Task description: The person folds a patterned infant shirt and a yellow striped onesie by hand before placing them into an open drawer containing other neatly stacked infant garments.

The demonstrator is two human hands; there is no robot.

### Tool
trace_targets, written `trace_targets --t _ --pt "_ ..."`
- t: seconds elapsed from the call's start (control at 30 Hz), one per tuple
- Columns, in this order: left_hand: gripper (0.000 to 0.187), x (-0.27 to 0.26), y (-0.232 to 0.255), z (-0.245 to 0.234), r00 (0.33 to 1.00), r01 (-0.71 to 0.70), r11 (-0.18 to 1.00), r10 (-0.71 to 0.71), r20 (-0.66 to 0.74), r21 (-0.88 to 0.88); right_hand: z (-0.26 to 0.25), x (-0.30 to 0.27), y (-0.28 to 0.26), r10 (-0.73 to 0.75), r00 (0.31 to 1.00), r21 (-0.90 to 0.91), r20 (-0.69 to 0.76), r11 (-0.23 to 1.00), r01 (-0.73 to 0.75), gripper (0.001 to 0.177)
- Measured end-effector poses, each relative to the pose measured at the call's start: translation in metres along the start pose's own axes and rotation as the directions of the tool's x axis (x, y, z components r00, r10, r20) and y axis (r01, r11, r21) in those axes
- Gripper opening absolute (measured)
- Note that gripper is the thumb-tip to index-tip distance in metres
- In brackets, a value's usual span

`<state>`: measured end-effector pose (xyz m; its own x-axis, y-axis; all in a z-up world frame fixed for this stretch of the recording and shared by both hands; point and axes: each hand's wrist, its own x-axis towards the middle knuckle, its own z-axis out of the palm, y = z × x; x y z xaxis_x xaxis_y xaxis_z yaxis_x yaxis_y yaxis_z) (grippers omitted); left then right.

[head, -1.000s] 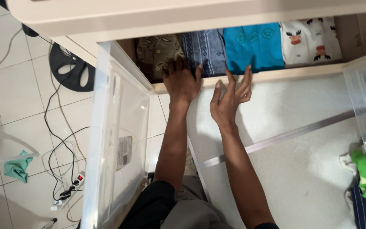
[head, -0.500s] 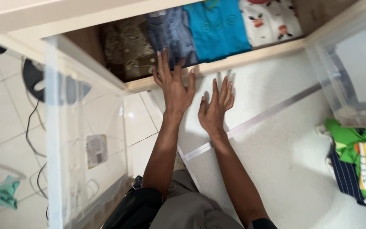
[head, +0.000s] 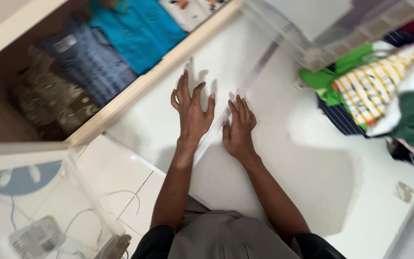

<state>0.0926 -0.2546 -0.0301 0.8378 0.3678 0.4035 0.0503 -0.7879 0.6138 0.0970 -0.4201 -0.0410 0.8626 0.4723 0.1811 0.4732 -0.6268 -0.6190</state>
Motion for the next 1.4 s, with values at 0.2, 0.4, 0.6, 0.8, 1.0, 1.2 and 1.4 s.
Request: trace_targets --t 0.2,0.4,0.6,0.8,1.0,1.2,1.4 --pt "0.041 0.002 0.04 0.035 0.979 -0.165 0.982 0.174 0.106 -0.089 -0.038 -0.026 0.04 0.098 0.981 -0.021 -0.168 0.994 -0.103 0.063" --pt "0.043 0.0 0.095 0.067 0.938 -0.244 0.957 0.274 0.213 -0.157 -0.074 -0.045 0.069 0.152 0.936 -0.043 -0.318 0.984 -0.175 0.062" --pt "0.042 -0.012 0.144 0.094 0.872 -0.32 0.892 0.409 0.268 -0.32 -0.122 -0.065 0.093 0.202 0.865 -0.051 -0.459 0.966 -0.252 0.057" --pt "0.047 -0.02 0.193 0.133 0.815 -0.342 0.831 0.494 0.301 -0.439 -0.163 -0.079 0.123 0.241 0.799 -0.057 -0.552 0.944 -0.324 0.055" --pt "0.056 -0.025 0.24 0.176 0.818 -0.453 0.815 0.541 0.193 -0.362 -0.191 -0.084 0.147 0.193 0.757 -0.063 -0.624 0.953 -0.295 0.057" --pt "0.08 -0.026 0.281 0.21 0.912 -0.363 0.897 0.398 0.104 -0.254 -0.215 -0.088 0.15 0.199 0.754 -0.053 -0.626 0.954 -0.296 0.054" --pt "0.062 -0.027 0.277 0.233 0.908 -0.388 0.909 0.405 0.108 -0.152 -0.22 -0.092 0.16 0.185 0.763 -0.063 -0.619 0.957 -0.283 0.057"
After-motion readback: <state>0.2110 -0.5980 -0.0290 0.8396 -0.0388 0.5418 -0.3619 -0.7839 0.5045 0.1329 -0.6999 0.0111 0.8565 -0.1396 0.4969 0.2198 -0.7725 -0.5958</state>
